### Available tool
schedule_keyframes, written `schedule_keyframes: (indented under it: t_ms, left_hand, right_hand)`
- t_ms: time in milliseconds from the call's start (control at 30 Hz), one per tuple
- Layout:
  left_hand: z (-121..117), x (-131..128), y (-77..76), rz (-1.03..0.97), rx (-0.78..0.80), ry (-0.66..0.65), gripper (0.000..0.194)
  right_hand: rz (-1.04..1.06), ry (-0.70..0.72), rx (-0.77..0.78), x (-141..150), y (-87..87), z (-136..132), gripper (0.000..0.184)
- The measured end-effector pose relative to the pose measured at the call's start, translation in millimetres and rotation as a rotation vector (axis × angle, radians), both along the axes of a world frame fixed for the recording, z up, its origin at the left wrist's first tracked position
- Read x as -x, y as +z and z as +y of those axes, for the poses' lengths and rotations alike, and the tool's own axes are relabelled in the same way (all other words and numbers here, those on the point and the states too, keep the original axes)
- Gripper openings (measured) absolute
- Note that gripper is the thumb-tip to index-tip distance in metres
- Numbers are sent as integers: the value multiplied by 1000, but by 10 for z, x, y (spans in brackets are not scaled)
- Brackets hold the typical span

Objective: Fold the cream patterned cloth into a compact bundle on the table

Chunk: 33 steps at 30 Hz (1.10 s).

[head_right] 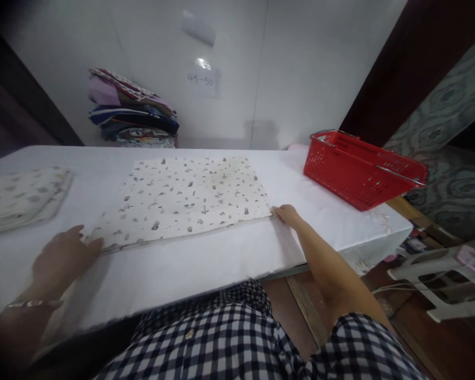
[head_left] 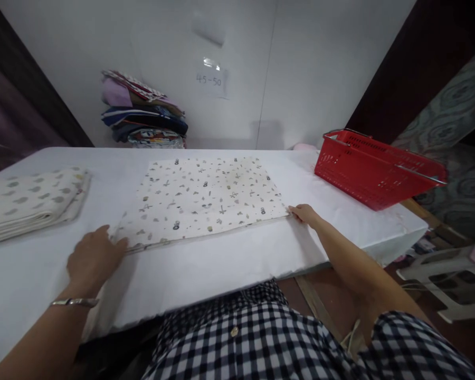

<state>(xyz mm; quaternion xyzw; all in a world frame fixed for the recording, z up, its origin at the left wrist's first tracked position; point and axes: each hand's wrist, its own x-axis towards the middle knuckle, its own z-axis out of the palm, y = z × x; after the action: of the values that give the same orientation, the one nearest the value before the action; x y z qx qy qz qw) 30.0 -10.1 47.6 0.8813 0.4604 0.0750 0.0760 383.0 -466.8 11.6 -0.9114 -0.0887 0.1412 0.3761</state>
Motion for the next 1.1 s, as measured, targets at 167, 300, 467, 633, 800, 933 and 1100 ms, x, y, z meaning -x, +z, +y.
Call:
schedule_keyframes:
  t_ms: [167,300,467,633,800,933,1100]
  left_hand:
    - [-662,-502,-2,-250,-151,-490,41]
    - [-1463,-1146,-87,-301,37,-913,25]
    - [-2277,-1842,-157,-231,37,-1220,24]
    - [-2694,-2309,-188,-176,-43,-1264,21]
    - [-2947,-2615,-268,-230,-128,-1254,26]
    - [-3017,-2795,-344,-232,-165,-1259,27]
    - [-3007,-2923,-384,-204,-205,-1314,24]
  right_hand:
    - [-136,59,-118,160,-57,-132,31]
    - [-210,64,-123,214,-111,-119,25]
    - [-247,21,-122,172,-167,-67,23]
    - [-285,-21,-106,169,-224,-44,22]
    - [-320,-45,-87,220,-252,-22,21]
    - [-334,-62,-65,273,-227,6,20]
    - [-341,-77,-64,311,-208,32,21]
